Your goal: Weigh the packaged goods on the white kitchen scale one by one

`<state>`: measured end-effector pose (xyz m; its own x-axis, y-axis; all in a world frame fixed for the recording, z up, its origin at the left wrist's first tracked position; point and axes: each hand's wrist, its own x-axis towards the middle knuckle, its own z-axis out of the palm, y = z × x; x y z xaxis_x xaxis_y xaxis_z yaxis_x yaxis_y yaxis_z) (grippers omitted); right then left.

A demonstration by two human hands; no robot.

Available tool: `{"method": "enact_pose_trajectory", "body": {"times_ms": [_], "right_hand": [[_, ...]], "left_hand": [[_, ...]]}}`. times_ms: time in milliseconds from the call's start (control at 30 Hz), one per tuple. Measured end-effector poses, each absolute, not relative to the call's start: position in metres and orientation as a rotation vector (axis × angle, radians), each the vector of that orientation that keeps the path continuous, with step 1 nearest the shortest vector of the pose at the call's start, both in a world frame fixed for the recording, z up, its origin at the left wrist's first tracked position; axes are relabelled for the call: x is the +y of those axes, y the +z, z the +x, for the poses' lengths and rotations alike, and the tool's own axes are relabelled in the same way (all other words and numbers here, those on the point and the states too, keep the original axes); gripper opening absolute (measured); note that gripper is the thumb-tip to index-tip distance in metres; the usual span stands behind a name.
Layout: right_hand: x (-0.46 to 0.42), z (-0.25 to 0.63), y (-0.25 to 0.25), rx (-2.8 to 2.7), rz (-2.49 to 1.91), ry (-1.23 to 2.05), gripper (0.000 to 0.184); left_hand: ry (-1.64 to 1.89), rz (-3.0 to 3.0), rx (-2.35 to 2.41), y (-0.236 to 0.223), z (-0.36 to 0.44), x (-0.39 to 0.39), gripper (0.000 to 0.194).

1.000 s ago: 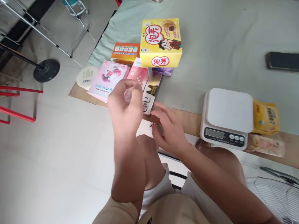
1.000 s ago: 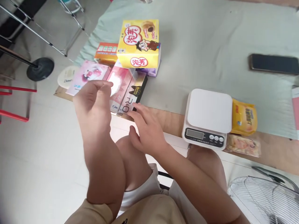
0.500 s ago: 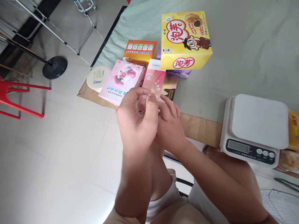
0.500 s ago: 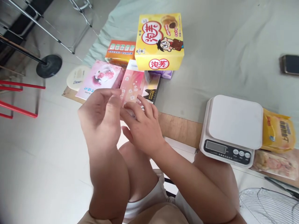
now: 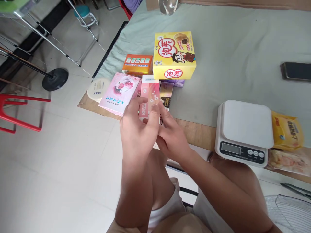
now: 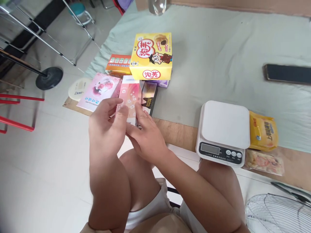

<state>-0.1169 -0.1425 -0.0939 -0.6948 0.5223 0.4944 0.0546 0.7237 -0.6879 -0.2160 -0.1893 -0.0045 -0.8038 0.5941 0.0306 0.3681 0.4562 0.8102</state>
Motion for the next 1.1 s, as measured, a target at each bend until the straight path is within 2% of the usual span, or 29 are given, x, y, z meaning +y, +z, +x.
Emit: {"method": "enact_pose_trajectory", "body": {"times_ms": [100, 400, 500, 733, 900, 1000, 1100], "right_hand": [[-0.142, -0.109, -0.088, -2.177, -0.359, 0.897, 0.039], [-0.153, -0.097, -0.077, -2.113, -0.3, 0.94, 0.031], [-0.16, -0.095, -0.069, -2.13, -0.305, 0.931, 0.031], [-0.171, -0.076, -0.038, -2.269, -0.371, 0.784, 0.036], [-0.156, -0.036, -0.033, -2.138, -0.428, 0.655, 0.039], [-0.139, 0.001, -0.042, -2.08, -0.499, 0.455, 0.046], [-0.125, 0.043, -0.055, -2.094, -0.64, 0.288, 0.046]], "left_hand": [[1.27, 0.817, 2.517, 0.001, -0.21, -0.19, 0.04], [1.062, 0.903, 2.584, 0.024, -0.199, -0.201, 0.044], [1.018, 0.922, 2.593, 0.03, -0.203, -0.211, 0.035], [1.235, 1.009, 2.463, 0.05, -0.192, -0.235, 0.033], [1.508, 1.194, 2.129, 0.051, -0.159, -0.221, 0.024], [1.567, 1.405, 1.767, 0.03, -0.143, -0.199, 0.035], [1.382, 1.515, 1.484, 0.005, -0.124, -0.175, 0.05]]}}
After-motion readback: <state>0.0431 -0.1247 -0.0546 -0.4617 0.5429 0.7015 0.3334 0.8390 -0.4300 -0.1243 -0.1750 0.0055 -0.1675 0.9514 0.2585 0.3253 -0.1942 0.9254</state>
